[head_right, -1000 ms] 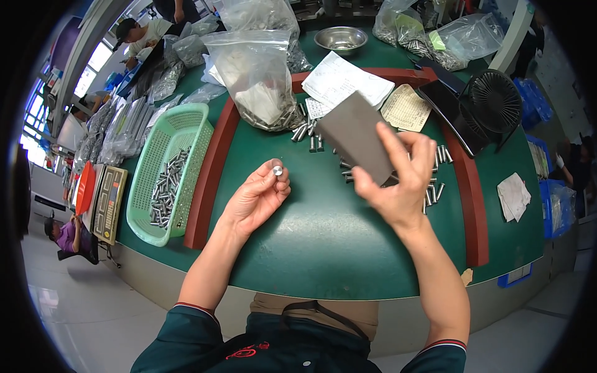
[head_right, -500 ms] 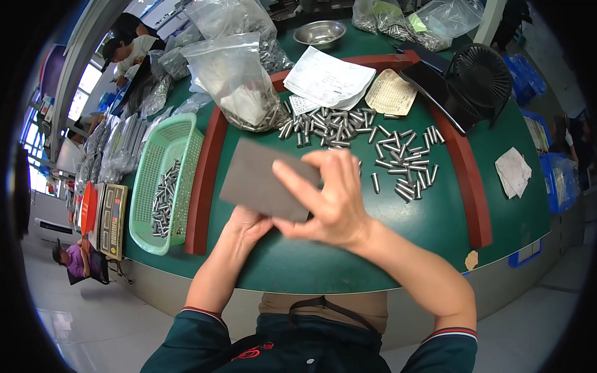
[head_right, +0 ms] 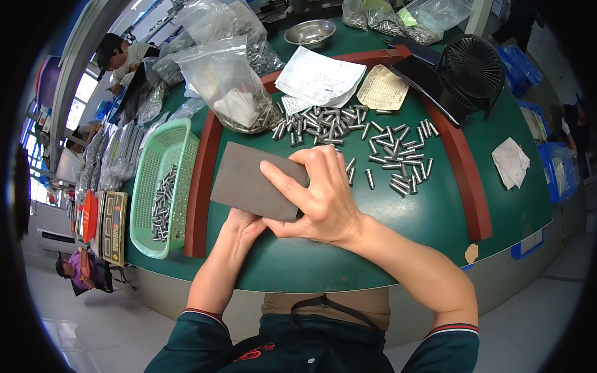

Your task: Sanding and deburring small cylindrical metal parts using a handheld sanding block on a workbench.

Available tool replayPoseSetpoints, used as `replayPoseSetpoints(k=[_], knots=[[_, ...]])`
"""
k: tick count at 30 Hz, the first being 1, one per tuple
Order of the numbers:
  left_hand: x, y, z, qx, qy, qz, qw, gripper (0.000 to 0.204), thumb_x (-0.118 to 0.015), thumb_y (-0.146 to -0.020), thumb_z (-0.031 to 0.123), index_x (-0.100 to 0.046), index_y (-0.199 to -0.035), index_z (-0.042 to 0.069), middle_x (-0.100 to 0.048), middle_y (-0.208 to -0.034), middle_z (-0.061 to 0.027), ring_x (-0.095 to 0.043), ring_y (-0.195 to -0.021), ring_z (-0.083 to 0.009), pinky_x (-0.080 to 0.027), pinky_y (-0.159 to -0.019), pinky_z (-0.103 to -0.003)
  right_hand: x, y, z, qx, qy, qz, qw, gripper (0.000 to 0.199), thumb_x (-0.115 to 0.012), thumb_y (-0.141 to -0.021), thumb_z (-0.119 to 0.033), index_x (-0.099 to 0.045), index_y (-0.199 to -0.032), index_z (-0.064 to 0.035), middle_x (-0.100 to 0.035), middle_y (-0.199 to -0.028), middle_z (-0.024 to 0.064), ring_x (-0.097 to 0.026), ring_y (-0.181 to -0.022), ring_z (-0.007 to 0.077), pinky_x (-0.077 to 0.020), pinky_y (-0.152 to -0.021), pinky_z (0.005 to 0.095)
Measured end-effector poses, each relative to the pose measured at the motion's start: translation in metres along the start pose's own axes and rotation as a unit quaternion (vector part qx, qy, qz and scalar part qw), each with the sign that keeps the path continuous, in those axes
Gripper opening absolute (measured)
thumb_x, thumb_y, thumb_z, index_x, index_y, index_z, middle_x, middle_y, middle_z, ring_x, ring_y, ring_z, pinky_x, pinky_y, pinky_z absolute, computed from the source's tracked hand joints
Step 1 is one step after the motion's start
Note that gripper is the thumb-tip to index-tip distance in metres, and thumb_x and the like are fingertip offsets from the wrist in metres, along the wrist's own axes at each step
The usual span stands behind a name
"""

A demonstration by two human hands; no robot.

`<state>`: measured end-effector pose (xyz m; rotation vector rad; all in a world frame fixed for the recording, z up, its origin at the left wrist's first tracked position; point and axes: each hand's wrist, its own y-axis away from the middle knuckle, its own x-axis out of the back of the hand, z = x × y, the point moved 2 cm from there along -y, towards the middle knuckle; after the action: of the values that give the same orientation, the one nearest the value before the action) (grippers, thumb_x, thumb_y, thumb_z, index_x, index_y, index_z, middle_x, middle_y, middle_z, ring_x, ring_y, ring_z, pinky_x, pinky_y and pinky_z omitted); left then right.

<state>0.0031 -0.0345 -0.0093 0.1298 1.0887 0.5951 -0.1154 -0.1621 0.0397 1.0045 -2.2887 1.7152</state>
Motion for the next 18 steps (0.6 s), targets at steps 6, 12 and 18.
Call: replayPoseSetpoints(k=[6,12,18], knots=[[-0.002,-0.008,-0.002,-0.079,-0.119,-0.045,0.989,0.022,-0.065,-0.09,0.01,-0.059,-0.11,0.002,-0.063,-0.099,-0.0067,-0.059,-0.088,-0.0163,-0.051,-0.086,-0.03,0.004,-0.002,0.026,-0.039,0.063,0.061,0.995,0.065,-0.079,-0.056,-0.035,-0.066,-0.114,-0.0076,-0.051,-0.094,0.012,-0.048,-0.085,0.029,-0.0397,-0.075,0.0413],[-0.001,-0.006,0.002,-0.076,-0.174,-0.104,0.976,0.019,-0.064,-0.09,0.009,-0.063,-0.108,0.002,-0.066,-0.103,-0.0078,-0.061,-0.103,-0.0215,-0.05,-0.091,-0.034,0.006,-0.005,0.048,-0.061,0.143,0.059,0.986,0.068,-0.078,-0.054,-0.03,-0.064,-0.115,-0.0062,-0.051,-0.093,0.0131,-0.047,-0.084,0.0291,-0.0372,-0.074,0.0408],[-0.02,0.001,-0.007,-0.173,-0.188,0.069,0.964,0.031,-0.065,-0.09,0.011,-0.056,-0.119,0.005,-0.061,-0.113,-0.0083,-0.061,-0.1,-0.02,-0.051,-0.092,-0.035,0.006,-0.001,0.011,0.005,0.053,0.0,0.999,0.064,-0.077,-0.059,-0.039,-0.066,-0.116,-0.0107,-0.051,-0.094,0.0116,-0.049,-0.088,0.0284,-0.0376,-0.076,0.0413]])
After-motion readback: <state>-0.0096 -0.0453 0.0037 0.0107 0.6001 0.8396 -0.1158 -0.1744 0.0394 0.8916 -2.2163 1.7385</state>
